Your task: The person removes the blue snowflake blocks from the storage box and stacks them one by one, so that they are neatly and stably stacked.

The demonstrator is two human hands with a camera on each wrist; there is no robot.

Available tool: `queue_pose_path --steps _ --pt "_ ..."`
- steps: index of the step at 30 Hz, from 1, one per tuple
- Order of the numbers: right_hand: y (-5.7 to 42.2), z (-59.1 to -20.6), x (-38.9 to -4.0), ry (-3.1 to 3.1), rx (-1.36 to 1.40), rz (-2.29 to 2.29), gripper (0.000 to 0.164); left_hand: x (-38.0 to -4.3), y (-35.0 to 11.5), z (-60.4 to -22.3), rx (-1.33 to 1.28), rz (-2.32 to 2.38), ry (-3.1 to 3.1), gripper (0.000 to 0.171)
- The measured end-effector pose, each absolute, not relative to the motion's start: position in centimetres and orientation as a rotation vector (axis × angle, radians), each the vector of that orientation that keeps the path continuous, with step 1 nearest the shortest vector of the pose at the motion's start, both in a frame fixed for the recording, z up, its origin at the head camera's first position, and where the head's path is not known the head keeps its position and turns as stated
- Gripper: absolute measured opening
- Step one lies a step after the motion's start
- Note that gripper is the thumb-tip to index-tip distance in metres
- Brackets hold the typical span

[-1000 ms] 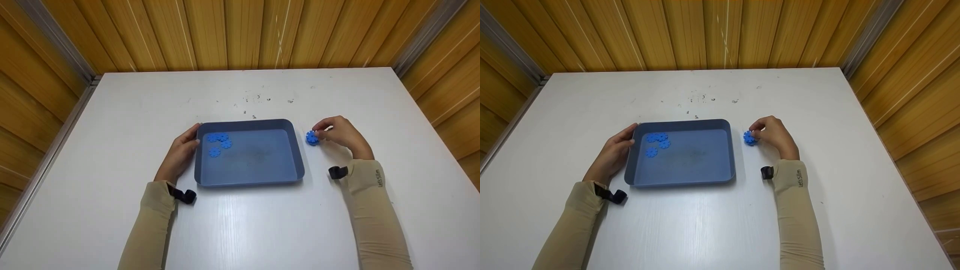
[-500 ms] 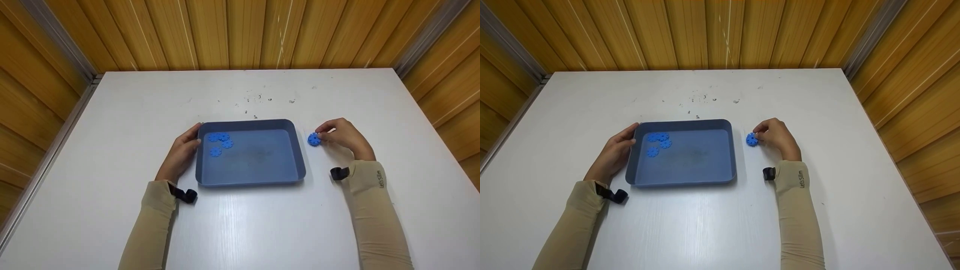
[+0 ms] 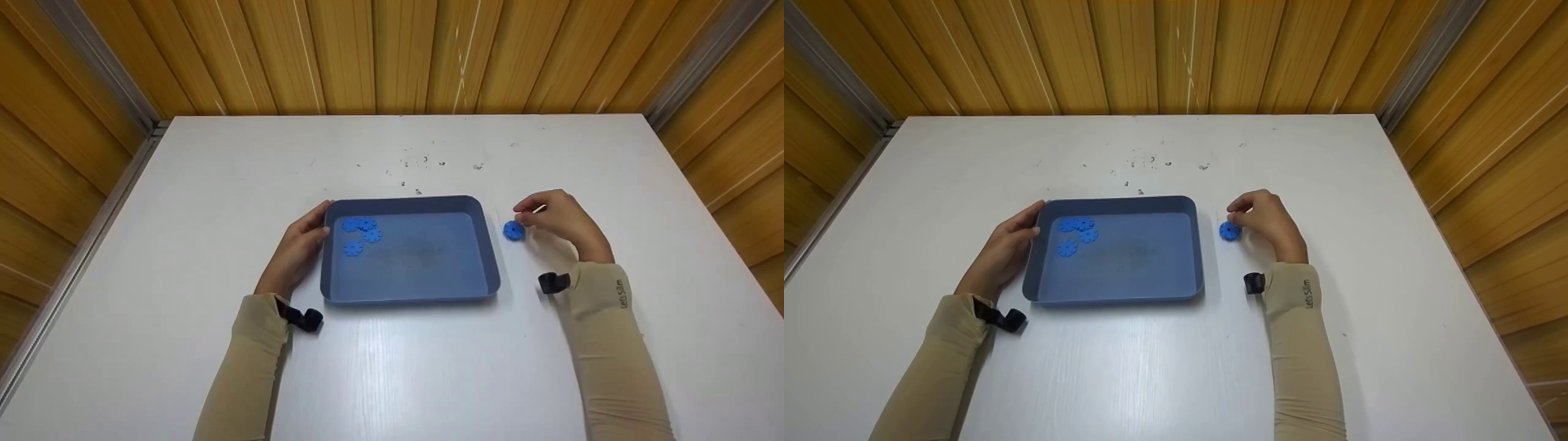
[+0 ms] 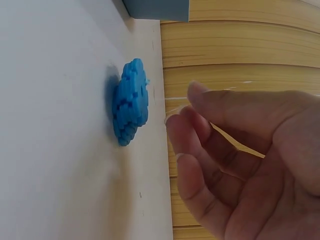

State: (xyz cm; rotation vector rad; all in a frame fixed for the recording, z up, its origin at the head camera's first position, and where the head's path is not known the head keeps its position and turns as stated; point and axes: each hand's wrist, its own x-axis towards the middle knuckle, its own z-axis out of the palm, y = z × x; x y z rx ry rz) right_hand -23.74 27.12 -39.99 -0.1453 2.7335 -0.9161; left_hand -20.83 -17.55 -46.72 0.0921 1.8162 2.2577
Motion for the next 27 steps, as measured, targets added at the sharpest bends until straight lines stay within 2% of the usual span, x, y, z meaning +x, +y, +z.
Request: queue_pose_path --steps 16,27 --pt "23.5 -37.6 -24.1 2.709 -0.287 -0.974 0.033 -21.0 -17.6 -46.8 0.079 2.241 1.835 0.059" --pt "19.7 -36.5 -24.7 2.705 -0.449 -0.948 0.026 -21.2 -17.4 -47.0 0.067 2.241 1.834 0.061"
